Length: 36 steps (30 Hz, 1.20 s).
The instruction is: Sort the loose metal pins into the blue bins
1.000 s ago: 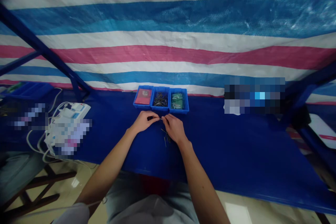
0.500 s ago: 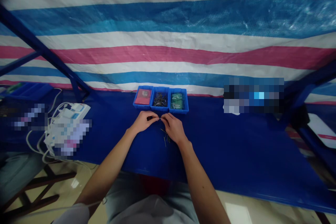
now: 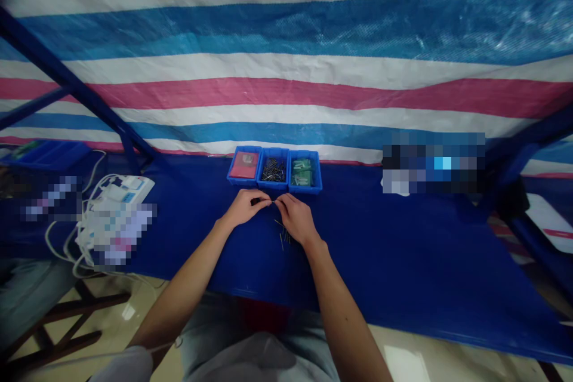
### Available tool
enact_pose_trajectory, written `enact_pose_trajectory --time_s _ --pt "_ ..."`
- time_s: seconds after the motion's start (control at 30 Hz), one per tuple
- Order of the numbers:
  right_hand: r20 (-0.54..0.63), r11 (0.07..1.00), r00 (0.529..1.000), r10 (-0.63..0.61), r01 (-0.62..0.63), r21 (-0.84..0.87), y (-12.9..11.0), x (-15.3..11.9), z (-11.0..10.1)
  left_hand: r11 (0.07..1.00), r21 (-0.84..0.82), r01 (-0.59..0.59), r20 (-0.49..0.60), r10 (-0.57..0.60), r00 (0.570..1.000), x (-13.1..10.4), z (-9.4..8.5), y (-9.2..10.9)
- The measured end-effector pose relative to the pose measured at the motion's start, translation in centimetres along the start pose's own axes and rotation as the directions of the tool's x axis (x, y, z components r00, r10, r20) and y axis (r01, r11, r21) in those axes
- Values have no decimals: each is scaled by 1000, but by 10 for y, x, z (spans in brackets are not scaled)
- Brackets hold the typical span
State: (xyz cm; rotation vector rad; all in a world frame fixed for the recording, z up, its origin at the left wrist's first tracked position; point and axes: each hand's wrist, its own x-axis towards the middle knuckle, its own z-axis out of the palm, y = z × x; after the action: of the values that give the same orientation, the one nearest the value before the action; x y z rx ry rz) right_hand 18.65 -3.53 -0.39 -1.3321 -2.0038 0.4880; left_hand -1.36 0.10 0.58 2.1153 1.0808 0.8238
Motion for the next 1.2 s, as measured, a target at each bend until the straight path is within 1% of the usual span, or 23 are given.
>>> enact_pose_trajectory --time_s 0.2,0.4,0.6,0.7,0.9,1.2 --pt "7 1000 1000 5 -5 -20 0 0 0 1000 -18 -21 -17 21 1000 0 0 -1" --pt "21 998 999 28 -27 -50 -1 0 -1 1000 -15 -15 -19 14 1000 0 0 0" --pt "20 998 999 43 -43 48 -2 -1 -3 1000 -9 -6 -31 6 999 1 0 -1" --pt "6 997 1000 20 -20 79 0 -1 -1 1000 -1 -3 -27 3 1000 1 0 -2" --pt "-36 994 999 -14 18 105 1 0 1 1000 -11 -12 -23 12 1000 0 0 0" --pt "-23 996 1000 11 -8 93 2 0 1 1000 -7 -18 -23 17 1000 0 0 0"
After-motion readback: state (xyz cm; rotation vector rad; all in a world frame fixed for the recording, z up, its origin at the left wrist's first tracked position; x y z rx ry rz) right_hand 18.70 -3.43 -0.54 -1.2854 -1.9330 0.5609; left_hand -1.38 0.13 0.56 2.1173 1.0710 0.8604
